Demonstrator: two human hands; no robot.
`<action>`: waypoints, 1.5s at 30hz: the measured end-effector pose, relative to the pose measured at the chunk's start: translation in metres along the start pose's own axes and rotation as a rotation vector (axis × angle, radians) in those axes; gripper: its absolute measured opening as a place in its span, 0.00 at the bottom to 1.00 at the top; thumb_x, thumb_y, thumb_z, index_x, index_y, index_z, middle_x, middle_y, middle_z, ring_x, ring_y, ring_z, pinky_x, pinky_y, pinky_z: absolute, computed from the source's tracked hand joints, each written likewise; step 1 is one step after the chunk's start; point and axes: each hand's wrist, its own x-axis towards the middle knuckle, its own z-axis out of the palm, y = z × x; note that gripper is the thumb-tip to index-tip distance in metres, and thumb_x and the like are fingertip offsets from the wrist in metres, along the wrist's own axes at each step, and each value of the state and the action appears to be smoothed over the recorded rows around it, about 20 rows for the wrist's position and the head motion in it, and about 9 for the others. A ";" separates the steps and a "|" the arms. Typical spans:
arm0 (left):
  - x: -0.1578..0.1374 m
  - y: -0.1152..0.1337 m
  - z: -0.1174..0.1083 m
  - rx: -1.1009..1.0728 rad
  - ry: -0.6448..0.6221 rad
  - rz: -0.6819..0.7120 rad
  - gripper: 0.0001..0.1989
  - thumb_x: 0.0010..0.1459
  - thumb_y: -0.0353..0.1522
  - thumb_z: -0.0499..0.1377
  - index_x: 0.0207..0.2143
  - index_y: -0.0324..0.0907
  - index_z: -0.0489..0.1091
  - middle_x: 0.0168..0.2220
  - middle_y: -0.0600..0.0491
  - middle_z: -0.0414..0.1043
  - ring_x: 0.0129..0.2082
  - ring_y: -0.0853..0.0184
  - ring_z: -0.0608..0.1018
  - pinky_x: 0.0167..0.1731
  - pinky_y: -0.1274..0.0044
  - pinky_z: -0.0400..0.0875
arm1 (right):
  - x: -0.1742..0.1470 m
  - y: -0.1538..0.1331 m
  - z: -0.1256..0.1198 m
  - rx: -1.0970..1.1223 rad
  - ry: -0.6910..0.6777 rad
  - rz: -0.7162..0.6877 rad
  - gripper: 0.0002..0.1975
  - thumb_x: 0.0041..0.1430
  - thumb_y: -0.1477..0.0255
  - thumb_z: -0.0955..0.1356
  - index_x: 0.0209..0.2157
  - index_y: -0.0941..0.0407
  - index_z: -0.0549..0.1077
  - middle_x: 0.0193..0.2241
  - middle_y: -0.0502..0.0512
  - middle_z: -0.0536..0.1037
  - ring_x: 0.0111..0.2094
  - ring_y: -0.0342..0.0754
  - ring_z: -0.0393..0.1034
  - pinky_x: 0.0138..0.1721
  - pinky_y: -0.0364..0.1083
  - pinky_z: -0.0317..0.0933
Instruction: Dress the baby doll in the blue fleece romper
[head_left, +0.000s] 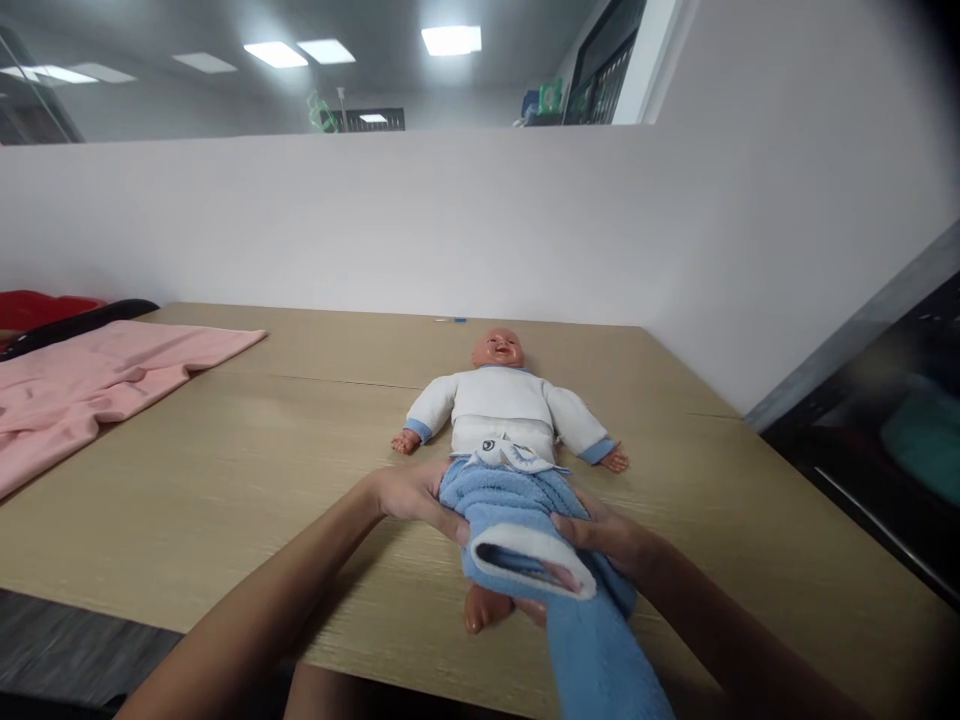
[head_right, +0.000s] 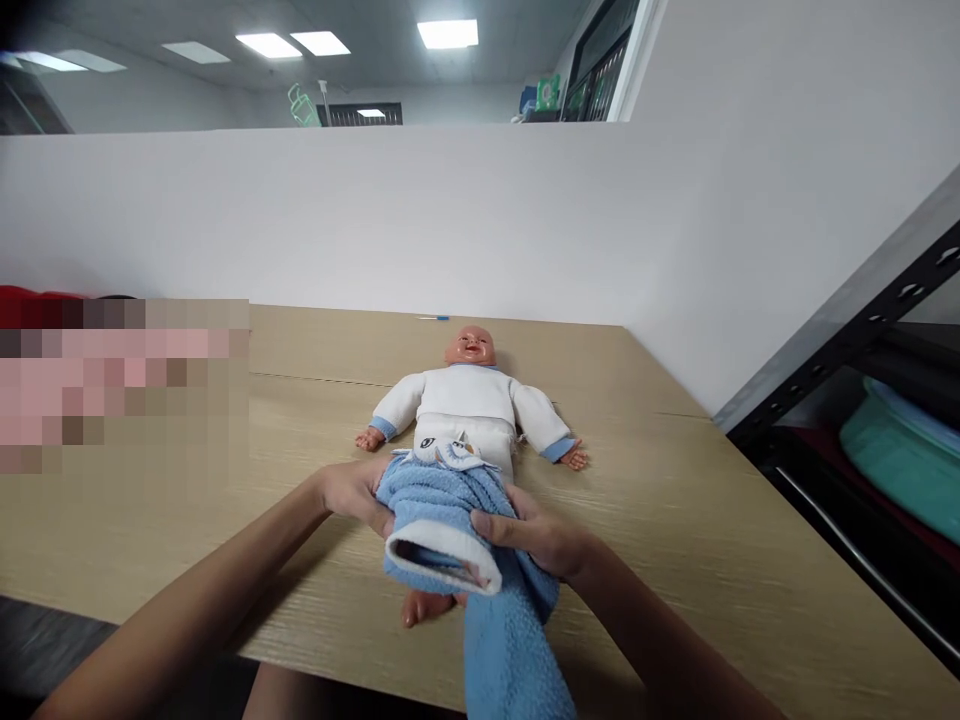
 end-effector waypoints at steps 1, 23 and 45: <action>0.000 0.000 0.001 -0.038 0.016 -0.009 0.29 0.48 0.46 0.80 0.48 0.41 0.81 0.43 0.47 0.83 0.45 0.57 0.83 0.55 0.67 0.79 | 0.000 -0.001 -0.001 0.032 -0.020 -0.008 0.52 0.49 0.30 0.75 0.62 0.55 0.77 0.47 0.66 0.85 0.55 0.68 0.80 0.59 0.61 0.73; 0.003 0.021 0.036 0.094 0.682 -0.041 0.29 0.56 0.39 0.75 0.57 0.40 0.74 0.56 0.45 0.80 0.57 0.53 0.80 0.57 0.67 0.75 | 0.013 -0.059 0.018 -0.189 0.407 -0.091 0.27 0.54 0.55 0.76 0.52 0.52 0.74 0.54 0.63 0.84 0.60 0.66 0.76 0.65 0.62 0.68; -0.026 -0.014 0.146 0.664 0.972 -0.562 0.07 0.70 0.34 0.54 0.48 0.45 0.63 0.49 0.41 0.82 0.48 0.48 0.82 0.45 0.68 0.66 | -0.017 -0.045 0.078 -0.969 0.312 0.078 0.06 0.61 0.70 0.71 0.31 0.56 0.72 0.35 0.62 0.82 0.35 0.54 0.75 0.34 0.48 0.56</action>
